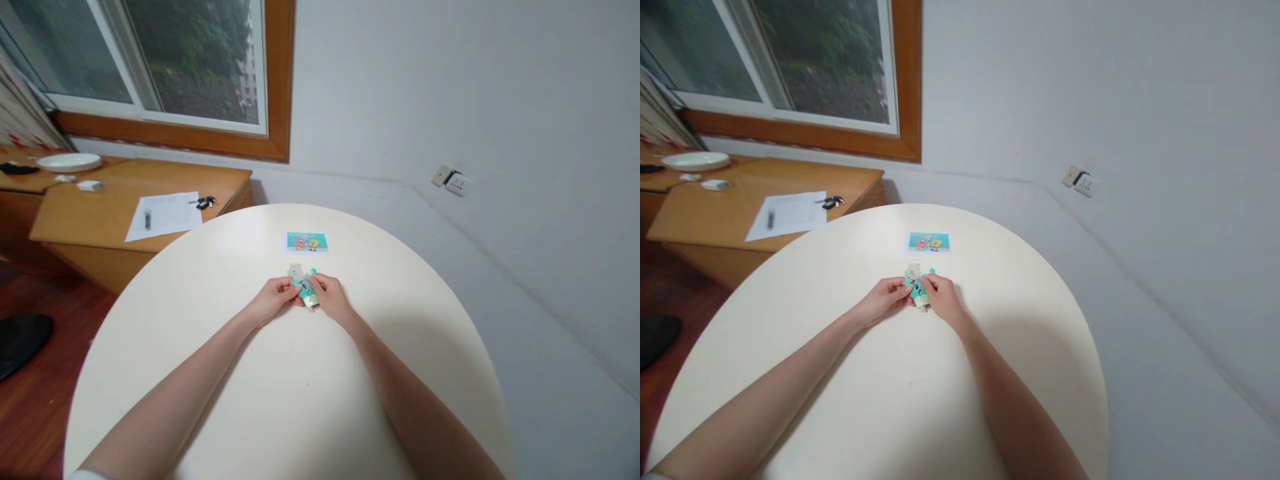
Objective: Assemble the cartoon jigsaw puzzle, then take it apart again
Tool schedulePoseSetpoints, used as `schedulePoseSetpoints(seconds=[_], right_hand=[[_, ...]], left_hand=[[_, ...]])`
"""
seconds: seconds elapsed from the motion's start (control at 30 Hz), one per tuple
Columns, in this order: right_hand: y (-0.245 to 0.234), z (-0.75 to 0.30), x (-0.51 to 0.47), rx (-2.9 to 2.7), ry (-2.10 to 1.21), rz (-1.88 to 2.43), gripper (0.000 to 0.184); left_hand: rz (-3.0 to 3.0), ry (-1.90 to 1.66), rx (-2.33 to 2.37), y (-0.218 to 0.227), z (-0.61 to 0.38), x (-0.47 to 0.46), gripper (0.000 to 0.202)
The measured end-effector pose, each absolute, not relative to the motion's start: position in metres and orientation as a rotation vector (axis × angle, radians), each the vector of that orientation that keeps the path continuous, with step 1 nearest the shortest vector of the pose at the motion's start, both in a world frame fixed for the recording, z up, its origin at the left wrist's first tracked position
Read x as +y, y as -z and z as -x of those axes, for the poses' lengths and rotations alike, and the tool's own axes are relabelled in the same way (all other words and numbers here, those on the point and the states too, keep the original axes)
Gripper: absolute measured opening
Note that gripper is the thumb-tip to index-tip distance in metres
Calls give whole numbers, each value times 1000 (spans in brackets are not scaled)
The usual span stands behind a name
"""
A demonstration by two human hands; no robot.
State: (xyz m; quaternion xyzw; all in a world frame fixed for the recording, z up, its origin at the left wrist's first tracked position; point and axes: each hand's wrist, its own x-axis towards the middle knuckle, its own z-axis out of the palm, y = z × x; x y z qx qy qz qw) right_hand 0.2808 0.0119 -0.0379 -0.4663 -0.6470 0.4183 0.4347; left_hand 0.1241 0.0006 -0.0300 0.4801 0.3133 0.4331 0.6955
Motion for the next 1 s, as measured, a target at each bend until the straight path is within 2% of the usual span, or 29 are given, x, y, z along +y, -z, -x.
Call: schedulePoseSetpoints(seconds=[0.27, 0.47, 1.0], right_hand=[[40, -282, 15, -1624, -912, 1188, 46], [37, -282, 12, -1678, -913, 1157, 51], [39, -281, 12, -1837, -822, 1134, 39]], left_hand=[[-1334, -825, 803, 24, -121, -1, 30], [-1267, -942, 785, 27, -124, -1, 34], [-1249, -970, 733, 32, -123, 0, 38]])
